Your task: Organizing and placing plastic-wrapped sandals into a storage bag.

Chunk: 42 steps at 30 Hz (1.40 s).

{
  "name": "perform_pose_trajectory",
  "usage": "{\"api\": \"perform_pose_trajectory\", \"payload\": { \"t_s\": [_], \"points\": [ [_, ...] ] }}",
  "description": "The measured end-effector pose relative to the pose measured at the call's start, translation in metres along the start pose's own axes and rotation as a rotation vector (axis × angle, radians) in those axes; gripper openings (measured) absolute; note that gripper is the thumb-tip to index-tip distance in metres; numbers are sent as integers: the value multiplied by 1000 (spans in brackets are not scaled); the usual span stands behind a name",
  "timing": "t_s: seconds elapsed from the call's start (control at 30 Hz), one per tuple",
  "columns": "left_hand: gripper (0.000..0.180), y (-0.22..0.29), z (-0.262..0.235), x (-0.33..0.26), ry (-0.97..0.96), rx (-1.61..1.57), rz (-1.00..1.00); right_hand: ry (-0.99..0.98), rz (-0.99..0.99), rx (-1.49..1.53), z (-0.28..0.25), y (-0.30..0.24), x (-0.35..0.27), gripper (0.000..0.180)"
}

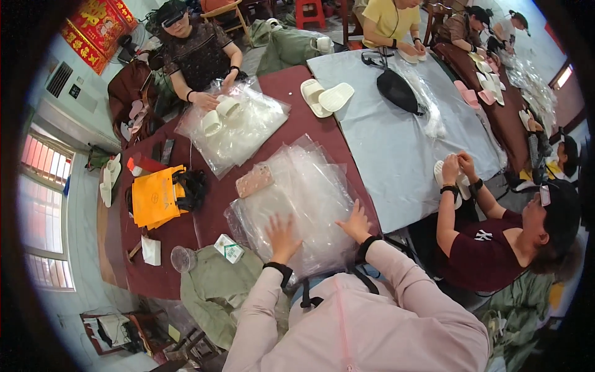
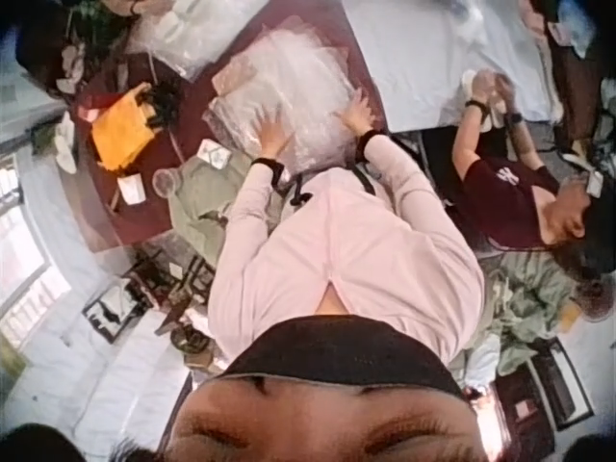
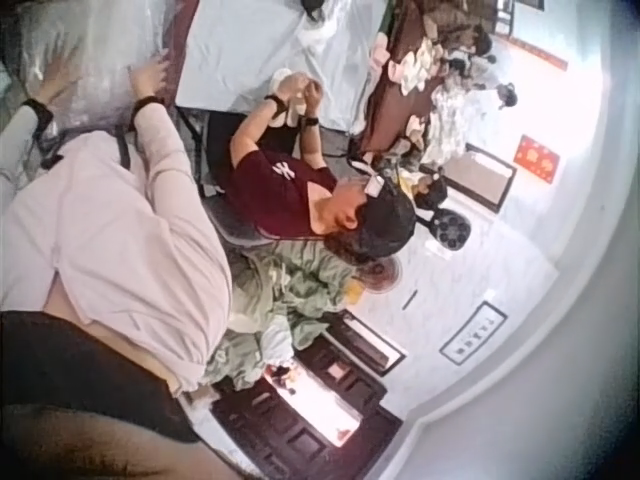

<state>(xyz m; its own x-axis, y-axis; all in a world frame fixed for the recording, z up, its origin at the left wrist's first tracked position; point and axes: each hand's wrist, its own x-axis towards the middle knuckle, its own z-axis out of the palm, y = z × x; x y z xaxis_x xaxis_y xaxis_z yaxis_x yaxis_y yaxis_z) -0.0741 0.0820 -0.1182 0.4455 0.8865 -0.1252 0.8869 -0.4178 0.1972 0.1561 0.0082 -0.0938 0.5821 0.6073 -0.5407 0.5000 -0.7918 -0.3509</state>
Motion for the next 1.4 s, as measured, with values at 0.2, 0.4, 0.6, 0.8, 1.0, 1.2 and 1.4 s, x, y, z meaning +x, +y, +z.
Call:
{"api": "perform_pose_trajectory", "payload": {
  "t_s": [0.2, 0.4, 0.6, 0.8, 1.0, 1.2, 1.4],
  "points": [
    [85, 19, 0, 30, -289, 30, 214, 692, -674, 71, 4, -34, -24, 63],
    [82, -9, 58, 33, -219, 363, 273, 169, -1601, -52, 24, -88, -40, 48],
    [83, 18, 4, 40, -369, 149, 296, -6, -694, -667, 33, -82, -24, 64],
    [72, -1, -5, 57, -357, 18, 430, 345, -531, -688, 19, -69, -2, 89],
    [47, -41, -40, 150, 325, -290, 126, 206, -470, -913, 14, -64, 7, 78],
    [71, -133, -12, 181, -66, 17, 43, 71, -750, -771, 30, -74, 13, 58],
    [89, -133, -40, 198, -212, 73, 185, -31, -778, -753, 16, -74, 18, 92]
  ]
}}
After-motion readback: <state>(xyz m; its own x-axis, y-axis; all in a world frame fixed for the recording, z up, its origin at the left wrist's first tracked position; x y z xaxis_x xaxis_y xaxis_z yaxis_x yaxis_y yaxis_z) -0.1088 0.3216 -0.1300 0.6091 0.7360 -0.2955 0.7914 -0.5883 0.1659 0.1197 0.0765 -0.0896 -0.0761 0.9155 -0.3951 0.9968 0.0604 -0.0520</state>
